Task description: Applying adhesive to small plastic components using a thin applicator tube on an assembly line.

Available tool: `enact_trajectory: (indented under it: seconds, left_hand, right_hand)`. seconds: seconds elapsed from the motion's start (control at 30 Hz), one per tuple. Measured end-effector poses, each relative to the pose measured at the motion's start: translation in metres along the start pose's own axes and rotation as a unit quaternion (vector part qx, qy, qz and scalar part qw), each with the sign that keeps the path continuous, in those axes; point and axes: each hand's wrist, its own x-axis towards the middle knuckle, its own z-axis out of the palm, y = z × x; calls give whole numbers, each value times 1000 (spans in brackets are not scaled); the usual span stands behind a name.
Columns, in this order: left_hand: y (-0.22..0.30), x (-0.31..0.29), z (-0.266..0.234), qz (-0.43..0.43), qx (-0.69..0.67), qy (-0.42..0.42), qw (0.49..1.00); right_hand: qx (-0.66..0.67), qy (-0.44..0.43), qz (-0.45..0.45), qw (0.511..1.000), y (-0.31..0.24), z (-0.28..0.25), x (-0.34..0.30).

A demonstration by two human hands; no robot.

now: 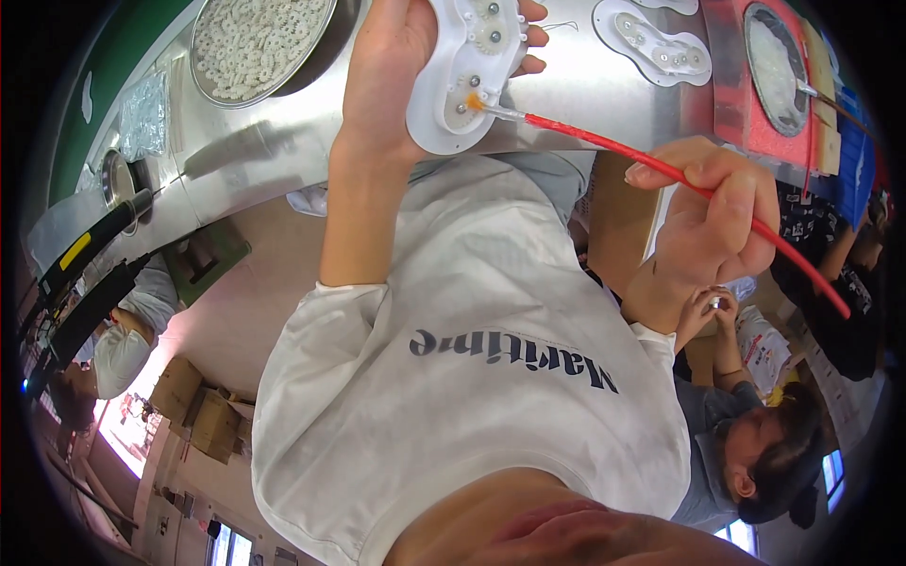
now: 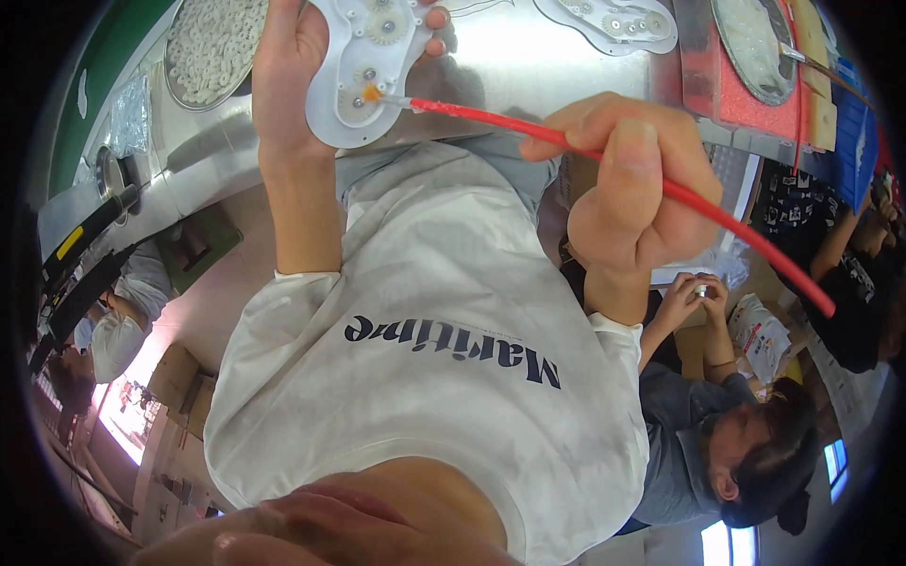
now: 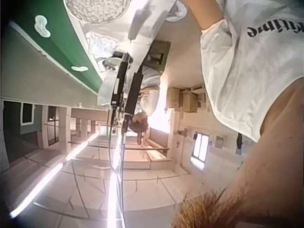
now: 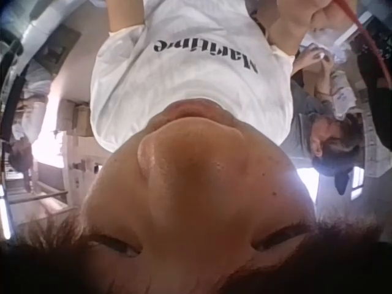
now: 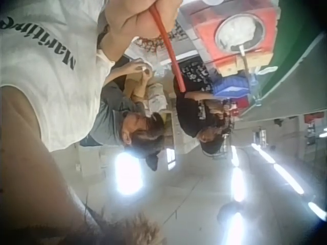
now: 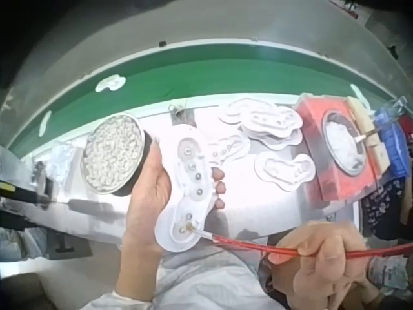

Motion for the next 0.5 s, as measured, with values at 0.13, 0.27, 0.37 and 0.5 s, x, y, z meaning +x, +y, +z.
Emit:
enact_trajectory:
  seconds: [0.13,0.27,0.37,0.5]
  left_hand:
    - [-1,0,1,-6,-4,-7,1000]
    - [-5,12,-16,5,9,-90,996]
    - [-4,6,-9,-1,1,-86,996]
    - [-2,2,-6,-28,-3,4,1000]
  right_hand:
    - [20,9,17,1000,2,3,3]
    - [47,-16,28,998,11,4,3]
    - [46,-15,-3,999,15,7,2]
    - [-19,32,-45,998,15,12,2]
